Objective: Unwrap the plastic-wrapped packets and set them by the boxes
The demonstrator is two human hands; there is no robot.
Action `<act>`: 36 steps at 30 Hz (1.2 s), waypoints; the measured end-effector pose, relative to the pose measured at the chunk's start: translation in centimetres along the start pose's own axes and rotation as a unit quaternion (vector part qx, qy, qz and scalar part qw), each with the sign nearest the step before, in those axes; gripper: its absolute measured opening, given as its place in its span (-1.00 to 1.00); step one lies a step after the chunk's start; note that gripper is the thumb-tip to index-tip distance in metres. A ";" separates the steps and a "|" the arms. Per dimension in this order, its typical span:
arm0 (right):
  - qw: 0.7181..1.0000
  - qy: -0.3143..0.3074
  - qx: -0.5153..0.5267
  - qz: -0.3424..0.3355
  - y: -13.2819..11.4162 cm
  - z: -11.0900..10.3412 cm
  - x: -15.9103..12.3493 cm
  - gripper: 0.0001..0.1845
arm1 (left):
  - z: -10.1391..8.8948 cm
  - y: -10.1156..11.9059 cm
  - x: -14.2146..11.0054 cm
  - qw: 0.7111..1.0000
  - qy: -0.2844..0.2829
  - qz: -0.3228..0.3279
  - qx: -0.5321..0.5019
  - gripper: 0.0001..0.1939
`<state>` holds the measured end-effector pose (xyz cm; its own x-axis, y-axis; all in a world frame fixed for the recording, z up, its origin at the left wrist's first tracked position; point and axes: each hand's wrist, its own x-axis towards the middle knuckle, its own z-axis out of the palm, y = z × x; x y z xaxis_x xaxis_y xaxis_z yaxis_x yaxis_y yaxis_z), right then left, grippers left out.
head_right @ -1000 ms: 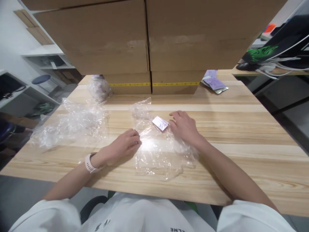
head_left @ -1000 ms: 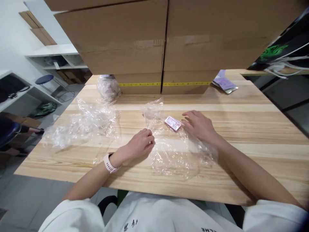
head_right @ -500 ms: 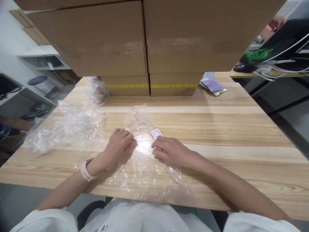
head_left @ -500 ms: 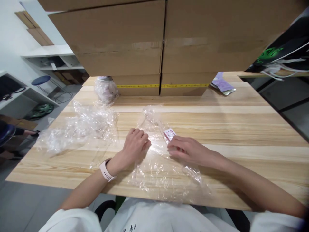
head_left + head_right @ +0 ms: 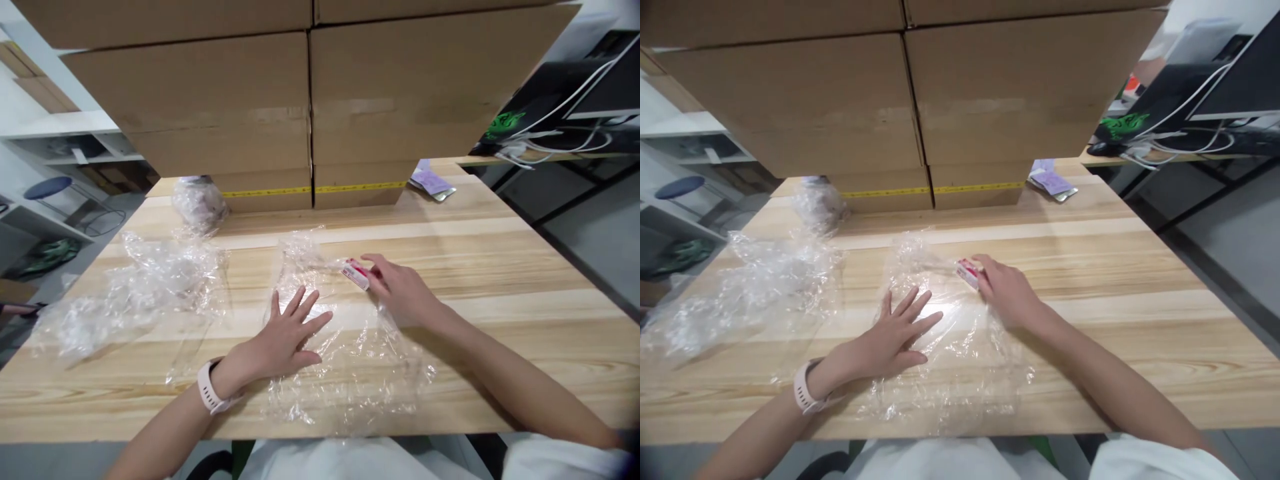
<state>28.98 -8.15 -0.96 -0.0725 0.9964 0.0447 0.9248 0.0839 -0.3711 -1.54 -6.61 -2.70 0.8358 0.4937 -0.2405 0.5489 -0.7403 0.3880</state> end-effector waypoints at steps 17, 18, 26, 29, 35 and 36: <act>0.958 -0.138 0.141 -0.208 -1.2 -1.5 -1.5 -0.75 | -3.6 0.2 -1.2 0.996 0.078 0.034 -0.015 -0.68; 0.959 -0.117 0.128 -0.226 -1.2 -1.0 -0.8 -0.75 | -3.3 0.9 -0.7 0.995 0.084 0.044 -0.016 -0.65; 0.947 -0.175 0.038 -0.266 1.3 -1.1 4.0 -0.59 | 0.4 2.1 1.2 0.997 0.008 0.081 -0.010 -0.01; 0.944 -0.184 0.047 -0.269 2.3 -2.4 4.0 -0.57 | 0.3 1.4 0.9 0.997 -0.004 0.081 -0.015 0.00; 0.918 -0.223 0.073 -0.319 2.8 -2.8 4.3 -0.36 | -0.2 1.7 0.9 0.997 -0.008 0.081 -0.018 0.02; 0.914 -0.230 0.065 -0.328 2.6 -2.7 4.5 -0.34 | -0.2 1.6 0.9 0.997 -0.009 0.079 -0.016 0.03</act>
<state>32.10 -3.49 0.76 -0.7727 0.6288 -0.0868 0.5756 0.6364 -0.5135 0.07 -7.31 -2.08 0.9123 0.3634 -0.1891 0.4094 -0.7932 0.4508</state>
